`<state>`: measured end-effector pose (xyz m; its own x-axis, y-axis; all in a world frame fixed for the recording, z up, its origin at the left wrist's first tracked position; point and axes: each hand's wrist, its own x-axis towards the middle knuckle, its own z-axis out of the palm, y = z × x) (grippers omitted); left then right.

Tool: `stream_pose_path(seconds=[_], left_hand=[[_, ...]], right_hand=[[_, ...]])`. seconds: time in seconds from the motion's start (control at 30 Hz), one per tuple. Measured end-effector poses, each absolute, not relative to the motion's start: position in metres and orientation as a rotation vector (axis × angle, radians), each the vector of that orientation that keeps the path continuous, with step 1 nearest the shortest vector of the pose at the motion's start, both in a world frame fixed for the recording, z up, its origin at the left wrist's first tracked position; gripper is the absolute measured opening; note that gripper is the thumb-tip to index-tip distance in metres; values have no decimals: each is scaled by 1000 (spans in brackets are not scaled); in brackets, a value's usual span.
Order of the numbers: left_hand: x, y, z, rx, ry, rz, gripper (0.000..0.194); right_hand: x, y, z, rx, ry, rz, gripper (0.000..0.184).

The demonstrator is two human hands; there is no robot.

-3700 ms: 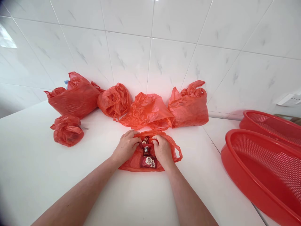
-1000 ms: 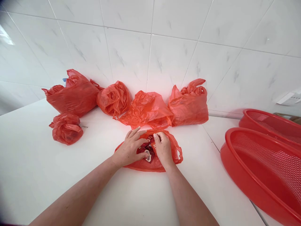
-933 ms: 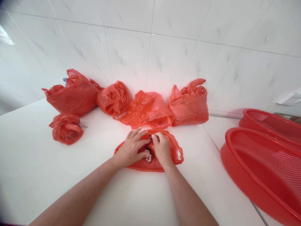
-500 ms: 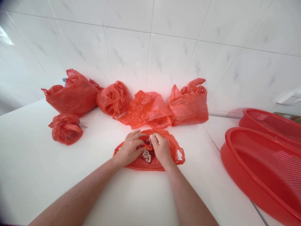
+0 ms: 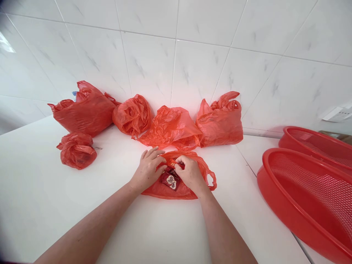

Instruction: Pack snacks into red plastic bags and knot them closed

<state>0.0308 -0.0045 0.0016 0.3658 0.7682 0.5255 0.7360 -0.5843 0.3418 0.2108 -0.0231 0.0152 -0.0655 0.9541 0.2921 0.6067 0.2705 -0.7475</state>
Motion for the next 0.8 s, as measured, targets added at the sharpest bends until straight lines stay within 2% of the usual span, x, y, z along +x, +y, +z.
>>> stream_pose_path(seconds=[0.17,0.43,0.8], left_hand=[[23,0,4,2600,1512,1016,14],[20,3,0,2669,1588,914,26],[20,4,0,2674,1608,859,29]], right_hand=[[223,-22,21,-1501,-1762,497,12],[233,-25,29,-1646,-1981,622,7],[236,-23,21,-1718,-2087,638,12]])
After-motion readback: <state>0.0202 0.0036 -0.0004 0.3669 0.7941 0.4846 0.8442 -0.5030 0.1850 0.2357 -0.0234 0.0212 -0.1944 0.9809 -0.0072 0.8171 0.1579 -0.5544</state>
